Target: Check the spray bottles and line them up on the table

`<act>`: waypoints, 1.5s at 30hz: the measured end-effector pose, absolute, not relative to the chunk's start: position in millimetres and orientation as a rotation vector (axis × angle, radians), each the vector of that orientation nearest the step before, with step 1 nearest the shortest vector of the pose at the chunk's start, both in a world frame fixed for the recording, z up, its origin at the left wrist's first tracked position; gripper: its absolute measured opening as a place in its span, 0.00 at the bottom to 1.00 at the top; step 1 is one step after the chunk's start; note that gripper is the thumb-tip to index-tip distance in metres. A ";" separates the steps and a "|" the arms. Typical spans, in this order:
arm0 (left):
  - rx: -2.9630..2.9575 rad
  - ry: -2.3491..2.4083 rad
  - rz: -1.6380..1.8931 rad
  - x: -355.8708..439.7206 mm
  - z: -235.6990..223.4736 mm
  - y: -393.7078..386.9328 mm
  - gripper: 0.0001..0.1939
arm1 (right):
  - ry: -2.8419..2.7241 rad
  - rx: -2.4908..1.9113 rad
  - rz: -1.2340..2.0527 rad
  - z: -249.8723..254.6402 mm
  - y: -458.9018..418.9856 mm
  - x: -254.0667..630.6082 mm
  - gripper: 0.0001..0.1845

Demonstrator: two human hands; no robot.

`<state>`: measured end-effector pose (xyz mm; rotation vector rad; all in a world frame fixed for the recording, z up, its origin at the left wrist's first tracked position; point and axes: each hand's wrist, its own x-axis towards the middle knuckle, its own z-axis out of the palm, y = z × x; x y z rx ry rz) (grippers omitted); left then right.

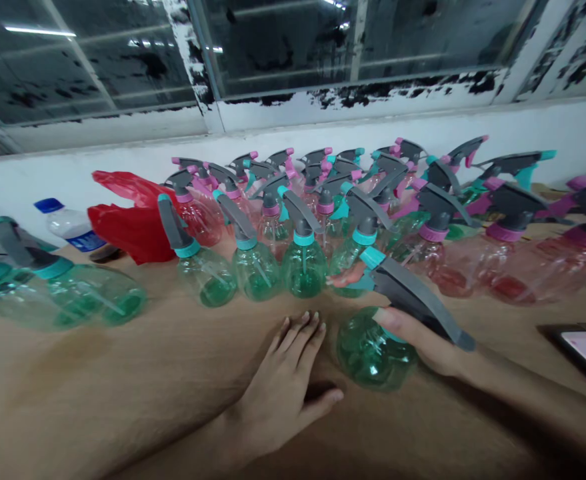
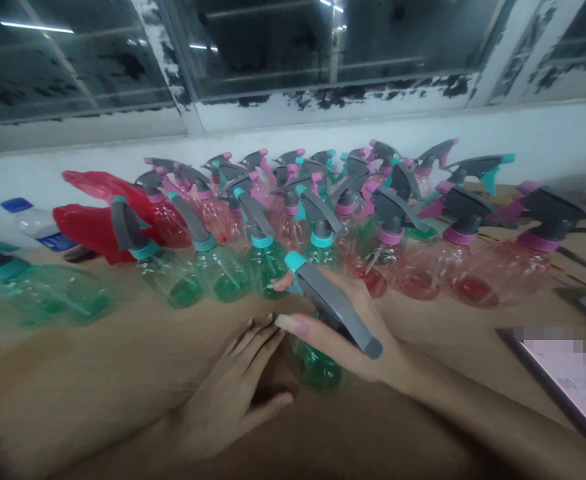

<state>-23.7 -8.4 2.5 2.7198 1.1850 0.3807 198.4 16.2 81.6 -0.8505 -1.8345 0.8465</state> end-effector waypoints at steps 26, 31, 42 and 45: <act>2.787 1.210 0.256 -21.9 6.2 -8.2 0.37 | -1.758 -0.893 0.804 75.0 15.0 192.6 0.12; 2.798 1.207 0.263 -21.8 5.9 -8.1 0.37 | -1.740 -0.872 0.832 74.3 17.8 192.5 0.12; 2.816 1.193 0.240 -22.1 6.2 -7.7 0.35 | -1.677 -0.832 0.944 70.9 17.4 191.1 0.12; 2.829 1.194 0.242 -22.5 6.6 -8.2 0.34 | -1.685 -0.840 0.922 71.9 17.7 191.1 0.12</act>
